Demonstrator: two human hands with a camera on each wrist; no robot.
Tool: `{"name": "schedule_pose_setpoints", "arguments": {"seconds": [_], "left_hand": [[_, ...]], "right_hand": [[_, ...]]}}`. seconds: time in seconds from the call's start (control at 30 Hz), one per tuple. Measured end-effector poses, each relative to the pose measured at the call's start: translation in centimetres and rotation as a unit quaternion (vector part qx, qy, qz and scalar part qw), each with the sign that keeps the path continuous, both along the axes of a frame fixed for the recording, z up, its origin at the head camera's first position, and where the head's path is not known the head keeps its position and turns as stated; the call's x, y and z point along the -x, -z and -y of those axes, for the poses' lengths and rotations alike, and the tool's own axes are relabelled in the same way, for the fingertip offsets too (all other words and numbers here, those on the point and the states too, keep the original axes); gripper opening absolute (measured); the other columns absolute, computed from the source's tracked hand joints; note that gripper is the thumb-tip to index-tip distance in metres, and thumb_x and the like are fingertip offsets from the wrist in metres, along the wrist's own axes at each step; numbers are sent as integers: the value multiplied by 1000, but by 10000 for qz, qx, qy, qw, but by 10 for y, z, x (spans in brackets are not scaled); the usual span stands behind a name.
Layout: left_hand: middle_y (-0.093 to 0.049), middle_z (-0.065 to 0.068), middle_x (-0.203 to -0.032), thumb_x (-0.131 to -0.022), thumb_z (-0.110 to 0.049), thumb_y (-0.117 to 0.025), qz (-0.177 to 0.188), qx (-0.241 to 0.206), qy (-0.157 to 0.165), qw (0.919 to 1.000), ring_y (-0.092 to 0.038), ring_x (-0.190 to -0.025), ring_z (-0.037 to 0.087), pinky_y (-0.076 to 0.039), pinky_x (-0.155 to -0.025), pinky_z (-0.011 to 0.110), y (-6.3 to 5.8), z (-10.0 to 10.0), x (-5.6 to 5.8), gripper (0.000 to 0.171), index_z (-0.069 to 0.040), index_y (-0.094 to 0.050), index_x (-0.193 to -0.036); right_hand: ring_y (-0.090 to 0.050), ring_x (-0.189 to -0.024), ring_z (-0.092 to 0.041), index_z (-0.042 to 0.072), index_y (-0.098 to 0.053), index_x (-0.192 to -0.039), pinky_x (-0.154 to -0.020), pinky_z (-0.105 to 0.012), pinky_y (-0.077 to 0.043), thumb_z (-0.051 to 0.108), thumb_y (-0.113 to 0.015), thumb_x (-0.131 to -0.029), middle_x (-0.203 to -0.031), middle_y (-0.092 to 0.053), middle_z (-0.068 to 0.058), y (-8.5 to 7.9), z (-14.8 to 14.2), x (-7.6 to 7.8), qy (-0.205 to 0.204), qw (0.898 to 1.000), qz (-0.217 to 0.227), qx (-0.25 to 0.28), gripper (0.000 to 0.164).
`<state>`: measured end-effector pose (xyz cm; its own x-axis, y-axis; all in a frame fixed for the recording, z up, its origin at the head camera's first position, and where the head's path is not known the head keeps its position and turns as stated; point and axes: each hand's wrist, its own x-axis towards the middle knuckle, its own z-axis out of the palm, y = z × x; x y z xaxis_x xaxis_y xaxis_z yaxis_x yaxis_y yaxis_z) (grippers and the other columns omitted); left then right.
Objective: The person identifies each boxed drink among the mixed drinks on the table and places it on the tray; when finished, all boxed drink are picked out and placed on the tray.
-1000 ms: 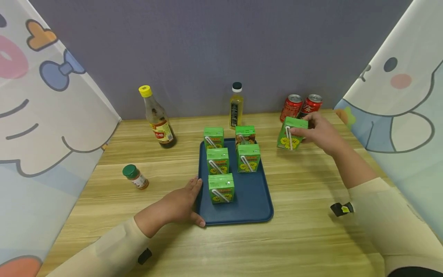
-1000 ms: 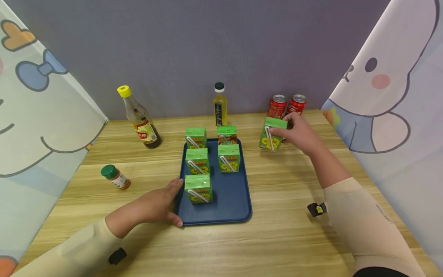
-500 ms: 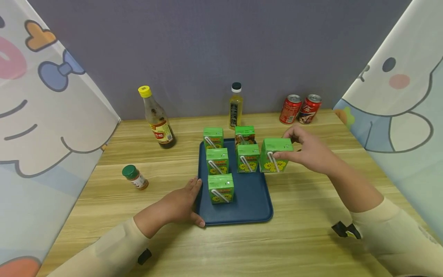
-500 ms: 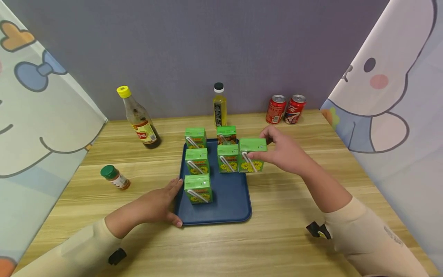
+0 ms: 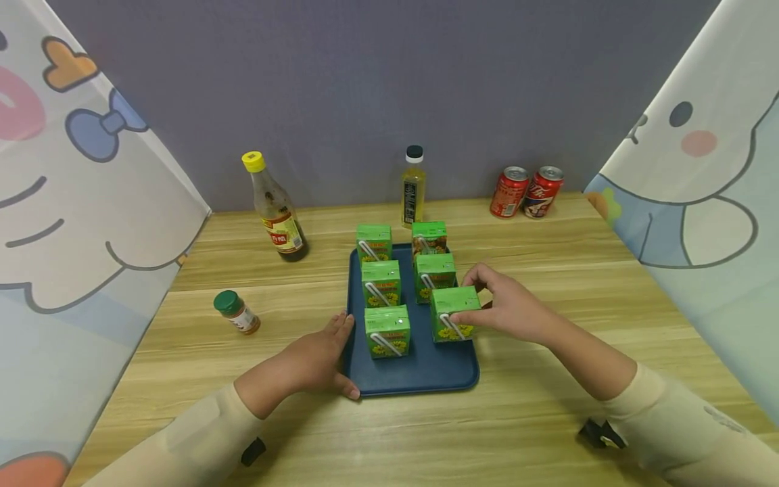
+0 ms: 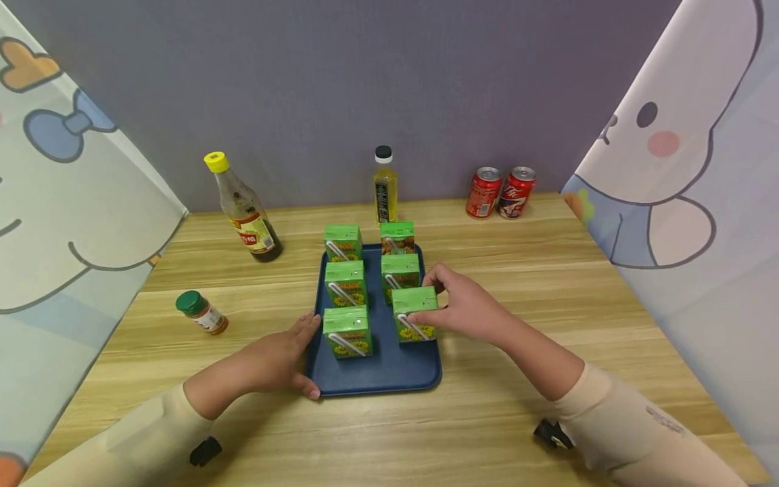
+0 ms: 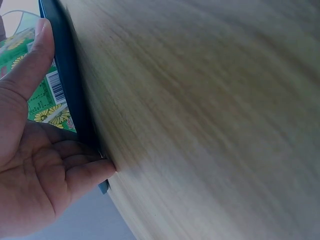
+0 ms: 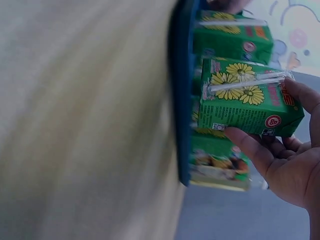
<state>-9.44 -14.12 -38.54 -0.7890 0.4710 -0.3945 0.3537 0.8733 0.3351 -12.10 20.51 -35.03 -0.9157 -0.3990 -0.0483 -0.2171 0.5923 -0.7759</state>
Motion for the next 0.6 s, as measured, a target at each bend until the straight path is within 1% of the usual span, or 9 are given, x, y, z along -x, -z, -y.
{"name": "schedule_pose_setpoints", "arguments": {"seconds": [0.23,0.6], "left_hand": [[-12,21,-163,-66,-59,-83,10,-13,-4,10000,-17,-150,32,-30,-116,47,0,0,0,127,1,-16,-156],[-11,19,-163,-65,-59,-83,40,-13,-47,10000,-15,-151,31,-30,-116,48,2,0,0,128,-1,-15,-156]], "right_hand": [[-53,-105,-22,15,-45,-112,-80,-33,-52,51,-78,-79,-115,-54,-6,14,9,0,-188,9996,191,-134,59],[-56,-99,-26,15,-41,-113,-77,-33,-51,51,-76,-81,-116,-49,-9,17,10,0,-420,9983,388,-143,59]]}}
